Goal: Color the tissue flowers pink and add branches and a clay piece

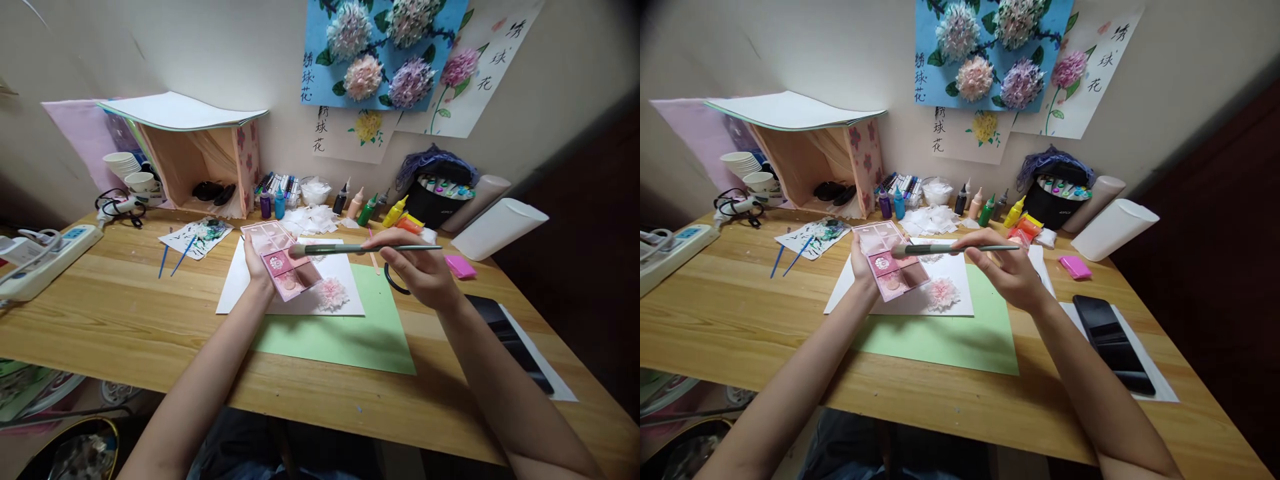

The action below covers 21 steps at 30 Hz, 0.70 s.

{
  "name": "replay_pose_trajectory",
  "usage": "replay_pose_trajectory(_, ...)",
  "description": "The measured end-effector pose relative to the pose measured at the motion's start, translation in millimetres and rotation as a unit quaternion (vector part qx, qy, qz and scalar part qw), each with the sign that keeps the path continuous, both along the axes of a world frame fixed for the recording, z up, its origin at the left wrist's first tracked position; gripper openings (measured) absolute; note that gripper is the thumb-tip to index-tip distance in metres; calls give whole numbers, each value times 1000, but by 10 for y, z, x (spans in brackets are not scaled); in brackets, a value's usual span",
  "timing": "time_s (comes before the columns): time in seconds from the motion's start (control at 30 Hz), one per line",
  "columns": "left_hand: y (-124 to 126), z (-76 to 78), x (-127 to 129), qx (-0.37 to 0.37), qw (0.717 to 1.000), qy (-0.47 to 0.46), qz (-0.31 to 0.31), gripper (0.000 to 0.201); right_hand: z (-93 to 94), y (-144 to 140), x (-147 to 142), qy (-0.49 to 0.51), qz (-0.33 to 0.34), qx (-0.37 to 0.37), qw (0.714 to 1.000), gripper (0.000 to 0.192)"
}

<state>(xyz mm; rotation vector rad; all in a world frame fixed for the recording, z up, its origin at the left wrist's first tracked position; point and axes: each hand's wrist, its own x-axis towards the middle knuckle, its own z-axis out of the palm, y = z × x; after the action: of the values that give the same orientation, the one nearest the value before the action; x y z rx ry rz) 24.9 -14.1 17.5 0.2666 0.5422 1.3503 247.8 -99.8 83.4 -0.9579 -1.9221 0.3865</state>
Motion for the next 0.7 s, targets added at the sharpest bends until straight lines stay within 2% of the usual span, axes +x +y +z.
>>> replay_pose_trajectory(0.1, -68, -15, 89, -13, 1000, -3, -25, 63, -50, -6, -60, -19, 27, -5, 999, 18)
replay_pose_trajectory(0.27, -120, -52, 165, -28, 999, -15, -30, 60, -120, -1, -148, -67, 36, 2, 997, 19)
replay_pose_trajectory(0.53, -100, -15, 130, -24, 999, -30, 22, 56, -108, -52, -197, -92, 58, -36, 993, 21)
replay_pose_trajectory(0.7, -124, -7, 141, -14, 1000, -11, 17, 58, -100, -41, -154, -94, 61, -53, 992, 19)
